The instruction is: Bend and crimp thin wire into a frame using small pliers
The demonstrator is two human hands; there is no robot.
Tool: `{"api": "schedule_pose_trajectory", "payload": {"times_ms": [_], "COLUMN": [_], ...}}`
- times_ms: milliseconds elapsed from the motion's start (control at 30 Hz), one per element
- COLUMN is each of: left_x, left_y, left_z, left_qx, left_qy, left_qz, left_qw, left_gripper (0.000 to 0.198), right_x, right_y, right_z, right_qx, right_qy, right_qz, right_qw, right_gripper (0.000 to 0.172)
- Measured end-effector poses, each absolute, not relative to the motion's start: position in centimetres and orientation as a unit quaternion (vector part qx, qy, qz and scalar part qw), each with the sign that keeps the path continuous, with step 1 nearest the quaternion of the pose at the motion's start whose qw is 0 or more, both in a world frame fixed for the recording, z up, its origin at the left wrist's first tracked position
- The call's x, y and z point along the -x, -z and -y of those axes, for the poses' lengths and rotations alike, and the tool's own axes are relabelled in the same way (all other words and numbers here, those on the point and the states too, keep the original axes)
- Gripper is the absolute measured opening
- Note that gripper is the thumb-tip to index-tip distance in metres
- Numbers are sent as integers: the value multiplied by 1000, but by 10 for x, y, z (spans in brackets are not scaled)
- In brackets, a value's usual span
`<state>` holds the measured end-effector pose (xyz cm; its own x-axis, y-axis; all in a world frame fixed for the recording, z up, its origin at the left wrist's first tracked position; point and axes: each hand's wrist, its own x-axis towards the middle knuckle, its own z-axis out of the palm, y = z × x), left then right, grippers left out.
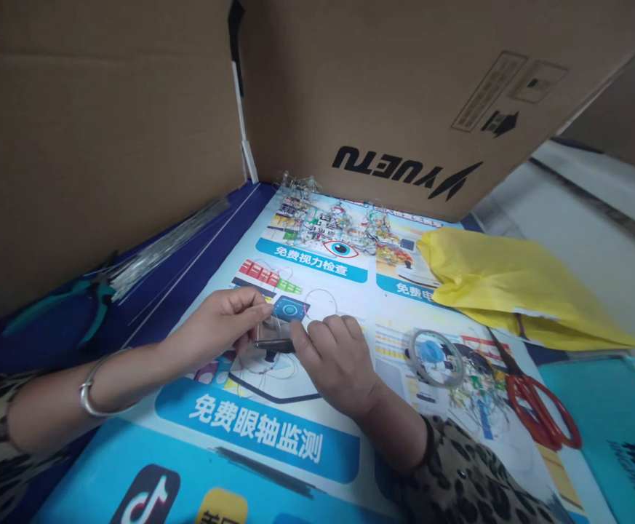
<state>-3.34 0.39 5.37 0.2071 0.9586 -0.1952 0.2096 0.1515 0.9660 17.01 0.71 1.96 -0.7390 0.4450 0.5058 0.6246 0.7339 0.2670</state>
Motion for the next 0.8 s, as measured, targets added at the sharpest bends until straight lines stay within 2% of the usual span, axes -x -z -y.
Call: {"api": "schedule_pose_trajectory", "payload": {"times_ms": [200, 500, 800], "left_x": [34, 34, 32], "left_y": [-60, -55, -54], "left_z": [0, -4, -4], "left_qx": [-652, -579, -564], "left_qy": [-325, -334, -329], "left_qz": [-551, -543, -546], "left_qw": [408, 509, 525], "left_gripper": [27, 27, 28], "right_x": [-169, -169, -169], "right_y": [-18, -23, -21], "right_z": [-9, -9, -8], "right_qx": [301, 304, 299], "right_qy": [204, 222, 222], "right_qz": [914, 898, 901], "right_qw": [180, 227, 221], "right_gripper": [20, 16, 18]}}
